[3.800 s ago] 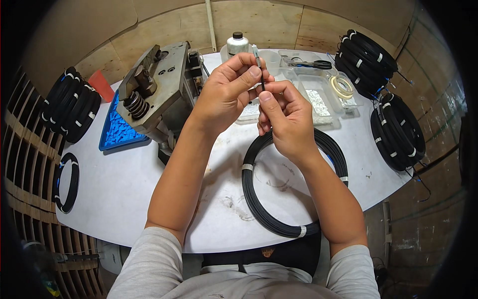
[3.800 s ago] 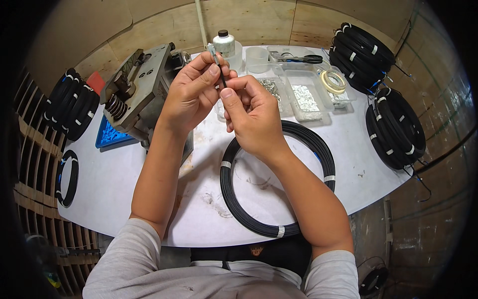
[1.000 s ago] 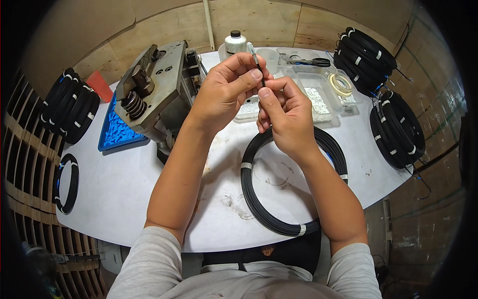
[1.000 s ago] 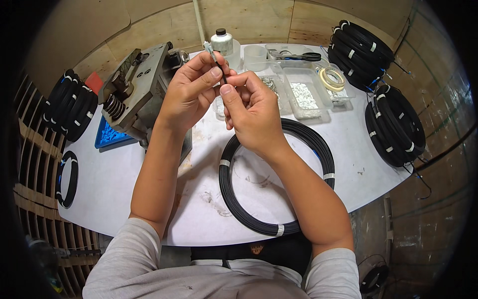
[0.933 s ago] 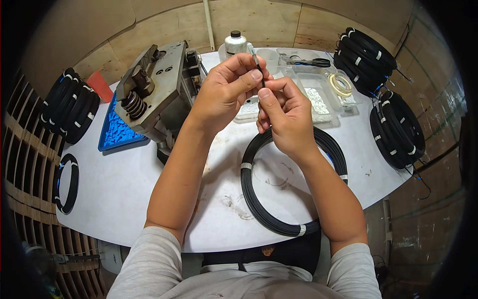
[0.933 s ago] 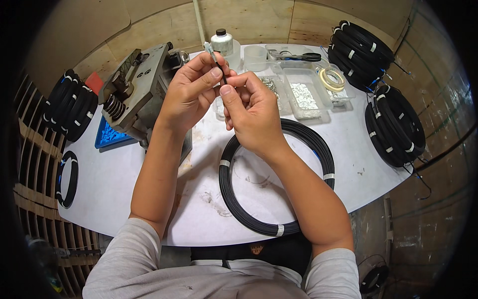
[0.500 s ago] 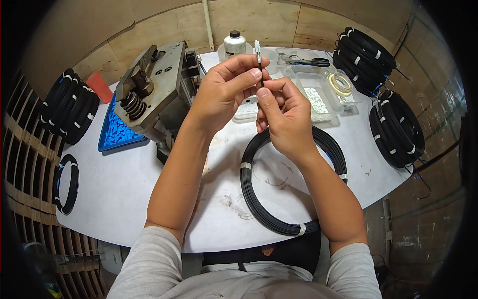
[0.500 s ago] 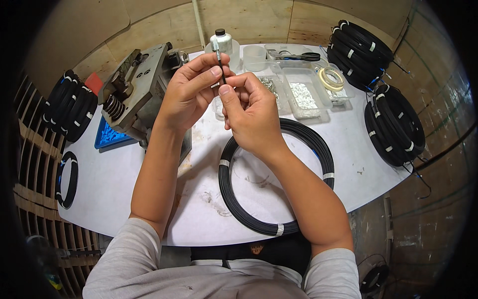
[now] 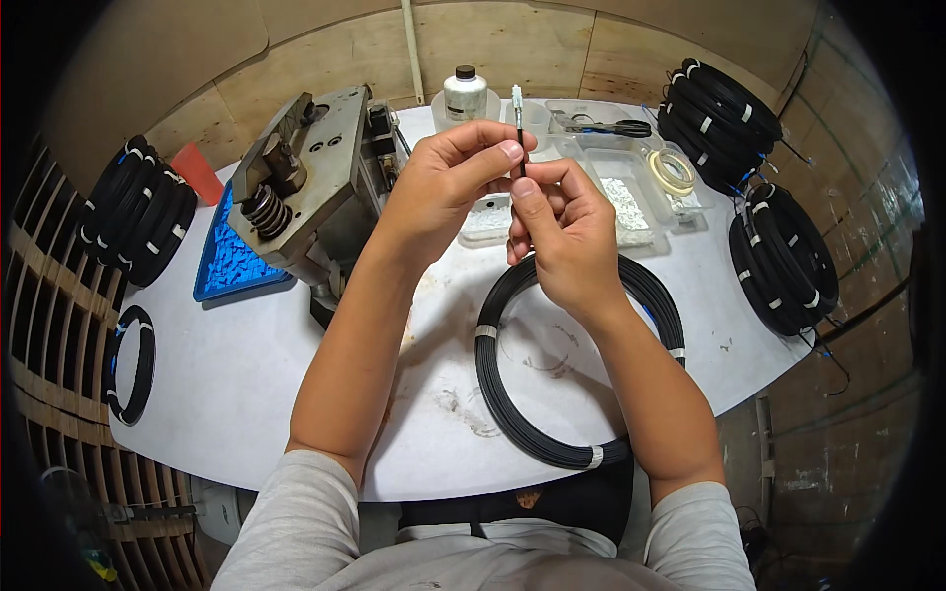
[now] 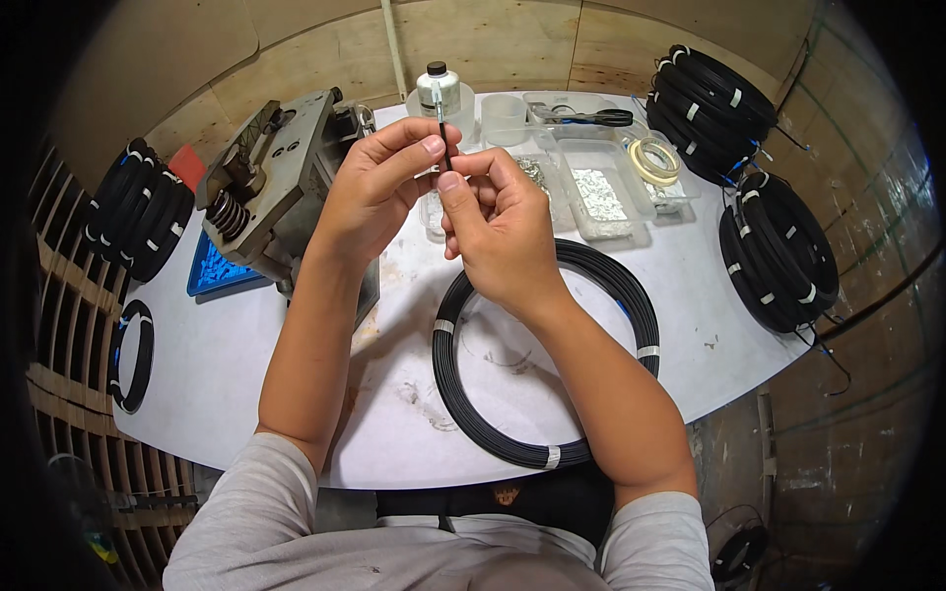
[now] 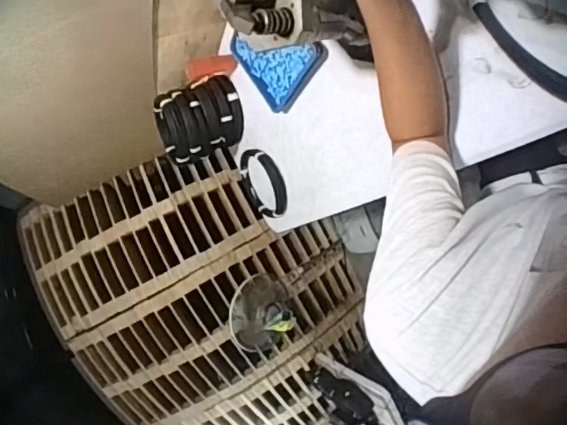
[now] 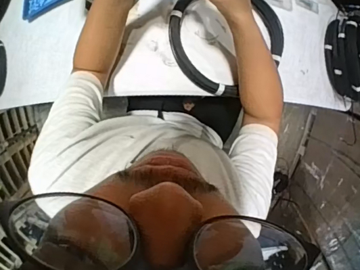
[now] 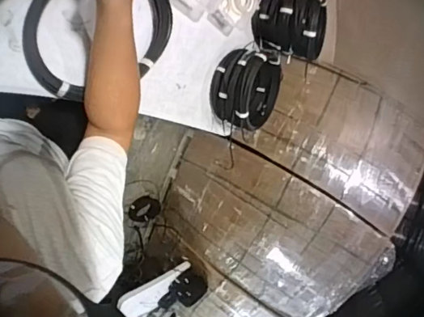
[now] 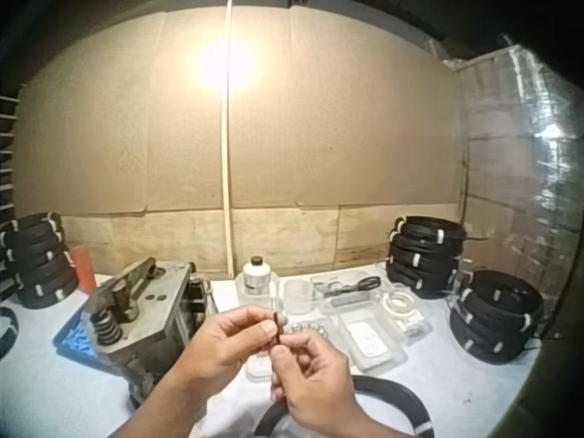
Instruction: The person assembles electronic cable connectors by hand, attaching small connector pins and plastic connector housings to the end of a thick cable.
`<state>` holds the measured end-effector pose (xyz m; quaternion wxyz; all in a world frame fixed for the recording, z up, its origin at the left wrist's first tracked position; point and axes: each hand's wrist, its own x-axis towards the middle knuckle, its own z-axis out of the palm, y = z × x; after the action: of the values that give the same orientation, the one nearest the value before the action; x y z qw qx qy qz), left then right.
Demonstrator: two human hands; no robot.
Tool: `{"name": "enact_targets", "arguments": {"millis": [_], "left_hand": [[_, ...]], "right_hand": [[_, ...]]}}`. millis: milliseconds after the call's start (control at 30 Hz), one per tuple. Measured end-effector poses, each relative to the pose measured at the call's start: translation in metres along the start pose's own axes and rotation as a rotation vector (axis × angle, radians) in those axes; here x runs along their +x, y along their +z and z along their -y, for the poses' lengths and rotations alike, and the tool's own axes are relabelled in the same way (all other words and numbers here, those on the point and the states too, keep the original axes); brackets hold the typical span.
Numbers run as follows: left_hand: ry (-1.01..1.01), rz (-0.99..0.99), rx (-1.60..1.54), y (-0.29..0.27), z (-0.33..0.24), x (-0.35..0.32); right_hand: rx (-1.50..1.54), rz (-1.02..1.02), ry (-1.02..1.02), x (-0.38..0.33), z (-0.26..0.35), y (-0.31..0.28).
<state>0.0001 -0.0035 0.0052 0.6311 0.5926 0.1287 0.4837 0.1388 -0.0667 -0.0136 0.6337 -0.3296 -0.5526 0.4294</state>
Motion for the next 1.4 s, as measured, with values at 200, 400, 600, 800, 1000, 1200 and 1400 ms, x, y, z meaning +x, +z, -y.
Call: {"name": "enact_targets", "arguments": {"millis": [200, 400, 600, 800, 1000, 1200, 1400], "left_hand": [[0.003, -0.025, 0.051, 0.0024, -0.0009, 0.0001], [0.040, -0.043, 0.064, 0.0061, -0.0019, -0.0008], [0.028, -0.015, 0.057, 0.0043, 0.0000, -0.0003], [0.015, -0.004, 0.047, 0.0049, 0.0005, -0.0009], [0.007, -0.021, 0.062, 0.0088, 0.0002, -0.0016], [0.009, -0.001, 0.062, 0.0078, 0.0003, -0.0022], [0.002, 0.013, 0.062, 0.0082, 0.0000, -0.0024]], "right_hand": [[0.009, 0.002, -0.007, 0.0007, 0.0004, -0.0009], [0.017, -0.001, -0.008, 0.0007, 0.0006, -0.0006], [0.015, 0.005, -0.016, 0.0007, 0.0016, -0.0013], [0.031, 0.008, -0.011, 0.0007, 0.0001, -0.0011], [0.066, 0.011, 0.016, -0.0001, 0.0004, -0.0012], [0.084, 0.022, 0.003, 0.0000, -0.0006, -0.0009], [0.083, 0.033, -0.010, 0.0006, -0.0017, -0.0017]]}}
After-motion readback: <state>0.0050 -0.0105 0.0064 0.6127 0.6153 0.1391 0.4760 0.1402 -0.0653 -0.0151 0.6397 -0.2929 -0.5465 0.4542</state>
